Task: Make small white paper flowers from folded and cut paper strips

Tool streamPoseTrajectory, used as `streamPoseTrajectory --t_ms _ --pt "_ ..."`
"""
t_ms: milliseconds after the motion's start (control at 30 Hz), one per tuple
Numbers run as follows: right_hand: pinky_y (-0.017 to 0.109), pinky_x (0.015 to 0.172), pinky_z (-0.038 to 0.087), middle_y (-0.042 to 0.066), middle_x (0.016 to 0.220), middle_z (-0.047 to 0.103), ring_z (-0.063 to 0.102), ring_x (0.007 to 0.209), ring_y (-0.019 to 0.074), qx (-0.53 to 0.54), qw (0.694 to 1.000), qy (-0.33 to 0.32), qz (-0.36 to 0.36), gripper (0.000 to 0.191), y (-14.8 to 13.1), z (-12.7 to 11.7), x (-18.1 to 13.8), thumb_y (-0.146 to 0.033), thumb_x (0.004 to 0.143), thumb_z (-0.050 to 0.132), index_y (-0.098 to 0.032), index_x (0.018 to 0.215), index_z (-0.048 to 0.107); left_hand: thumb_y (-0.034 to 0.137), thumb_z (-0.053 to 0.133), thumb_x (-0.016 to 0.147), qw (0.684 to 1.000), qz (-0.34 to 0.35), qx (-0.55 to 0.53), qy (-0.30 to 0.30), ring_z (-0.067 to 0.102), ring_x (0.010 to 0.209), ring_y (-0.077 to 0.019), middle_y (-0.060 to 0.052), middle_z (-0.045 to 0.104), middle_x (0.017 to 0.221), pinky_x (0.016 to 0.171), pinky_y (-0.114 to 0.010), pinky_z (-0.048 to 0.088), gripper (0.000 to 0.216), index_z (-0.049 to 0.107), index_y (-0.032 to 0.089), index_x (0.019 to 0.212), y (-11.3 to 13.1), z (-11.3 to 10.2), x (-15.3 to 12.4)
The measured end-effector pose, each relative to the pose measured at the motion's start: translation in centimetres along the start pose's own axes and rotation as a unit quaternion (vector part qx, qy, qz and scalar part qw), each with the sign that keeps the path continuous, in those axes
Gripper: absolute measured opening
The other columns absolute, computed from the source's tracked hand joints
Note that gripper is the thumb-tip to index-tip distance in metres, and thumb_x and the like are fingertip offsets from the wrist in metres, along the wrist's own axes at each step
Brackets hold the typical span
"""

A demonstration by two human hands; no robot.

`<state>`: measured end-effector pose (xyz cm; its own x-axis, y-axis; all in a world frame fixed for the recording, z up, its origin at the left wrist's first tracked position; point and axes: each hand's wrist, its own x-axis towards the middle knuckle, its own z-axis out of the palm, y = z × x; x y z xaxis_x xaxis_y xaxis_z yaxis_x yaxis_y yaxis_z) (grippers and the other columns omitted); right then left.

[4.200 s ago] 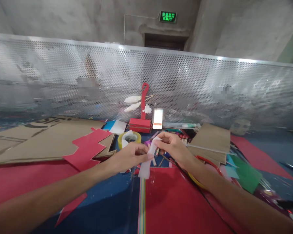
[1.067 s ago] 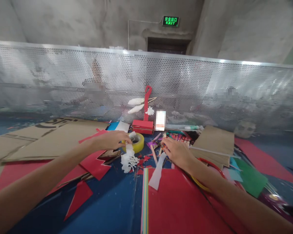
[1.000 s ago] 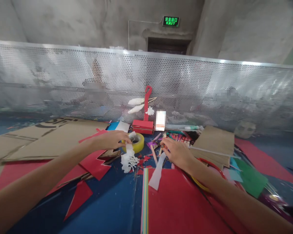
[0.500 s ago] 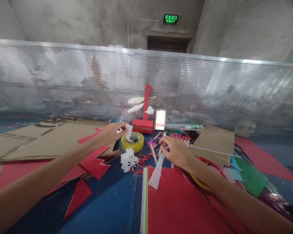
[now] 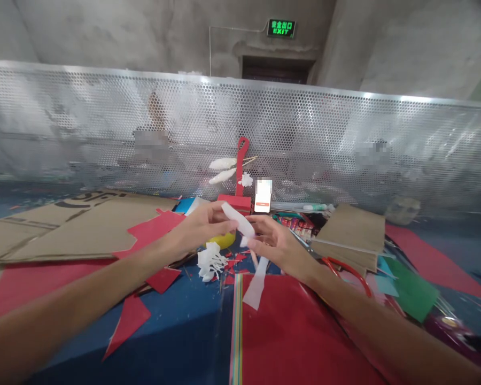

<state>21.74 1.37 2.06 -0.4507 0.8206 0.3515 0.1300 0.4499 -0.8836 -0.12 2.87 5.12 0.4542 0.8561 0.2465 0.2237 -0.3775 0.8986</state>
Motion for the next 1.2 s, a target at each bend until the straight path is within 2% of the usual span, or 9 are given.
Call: streamPoseTrajectory --t_ms 133,233,333,433,600,767,867,1067,1200 --pt "0.028 0.066 0.05 0.004 0.083 0.069 0.065 0.073 0.0156 0.076 0.993 0.039 0.078 0.026 0.2 0.4 0.1 -0.042 0.084 0.066 -0.017 0.093 0.063 0.038 0.065 0.084 1.0 -0.004 0.015 -0.011 0.067 0.081 -0.0181 -0.006 0.071 0.09 0.067 -0.029 0.05 0.023 0.06 0.017 0.093 0.2 1.0 -0.4" --pt "0.025 0.061 0.047 0.002 0.075 0.068 0.061 0.066 0.0128 0.08 0.991 0.058 0.092 0.024 0.8 0.2 0.3 -0.041 0.082 0.068 -0.017 0.087 0.064 0.04 0.065 0.083 0.997 0.008 0.074 -0.001 0.063 0.073 -0.0156 -0.004 0.067 0.085 0.06 -0.026 0.046 0.027 0.058 0.017 0.094 -0.2 0.7 -0.2" --pt "0.022 0.054 0.042 0.002 0.071 0.067 0.057 0.06 0.0112 0.043 0.993 0.027 0.103 0.022 1.1 0.0 0.4 -0.039 0.082 0.067 -0.017 0.082 0.064 0.041 0.064 0.083 0.991 0.016 0.135 -0.011 0.059 0.067 -0.0129 -0.002 0.065 0.083 0.055 -0.023 0.042 0.03 0.056 0.018 0.101 -0.7 0.2 0.1" --pt "0.022 0.053 0.039 0.0 0.069 0.064 0.052 0.057 0.0098 -0.002 0.996 -0.012 0.088 0.021 1.3 0.0 0.2 -0.038 0.083 0.066 -0.017 0.08 0.065 0.041 0.063 0.084 0.983 0.025 0.179 -0.033 0.056 0.064 -0.0114 -0.002 0.065 0.083 0.055 -0.023 0.041 0.029 0.058 0.018 0.1 -1.0 -0.1 0.3" --pt "0.023 0.055 0.038 0.0 0.072 0.061 0.051 0.06 0.0103 -0.059 0.997 -0.024 0.053 0.023 1.5 -0.1 0.2 -0.038 0.087 0.061 -0.017 0.081 0.067 0.04 0.06 0.085 0.976 0.032 0.205 -0.061 0.06 0.069 -0.0139 -0.004 0.067 0.09 0.059 -0.026 0.043 0.025 0.06 0.019 0.099 -1.0 -0.4 0.3" --pt "0.022 0.053 0.034 -0.001 0.067 0.06 0.048 0.057 0.0095 -0.082 0.993 -0.059 0.067 0.019 0.9 0.2 0.1 -0.03 0.088 0.058 -0.017 0.078 0.067 0.041 0.062 0.085 0.959 0.042 0.26 -0.107 0.062 0.079 -0.0162 -0.002 0.068 0.092 0.065 -0.025 0.043 0.024 0.062 0.023 0.101 -0.4 0.4 -0.4" --pt "0.022 0.054 0.034 -0.001 0.068 0.06 0.049 0.059 0.0095 -0.084 0.991 -0.079 0.075 0.016 0.6 0.7 -0.1 -0.029 0.087 0.06 -0.016 0.082 0.067 0.044 0.059 0.086 0.941 0.05 0.319 -0.104 0.058 0.07 -0.015 0.0 0.066 0.081 0.058 -0.025 0.038 0.023 0.065 0.025 0.098 -0.5 1.1 -0.7" --pt "0.021 0.054 0.036 -0.002 0.071 0.059 0.052 0.062 0.01 -0.077 0.993 -0.058 0.066 0.015 1.0 1.0 -0.4 -0.032 0.087 0.063 -0.019 0.087 0.056 0.041 0.059 0.087 0.928 0.061 0.36 -0.076 0.054 0.064 -0.0142 0.001 0.065 0.072 0.056 -0.026 0.034 0.022 0.069 0.023 0.08 -0.5 1.0 -0.5" --pt "0.023 0.059 0.039 -0.001 0.076 0.06 0.054 0.066 0.011 -0.093 0.994 -0.046 0.041 0.017 1.2 1.1 -0.4 -0.031 0.087 0.064 -0.02 0.087 0.05 0.031 0.054 0.089 0.933 0.054 0.345 -0.088 0.057 0.067 -0.0144 0.001 0.067 0.077 0.059 -0.027 0.037 0.018 0.069 0.023 0.083 -0.6 1.0 -0.6"
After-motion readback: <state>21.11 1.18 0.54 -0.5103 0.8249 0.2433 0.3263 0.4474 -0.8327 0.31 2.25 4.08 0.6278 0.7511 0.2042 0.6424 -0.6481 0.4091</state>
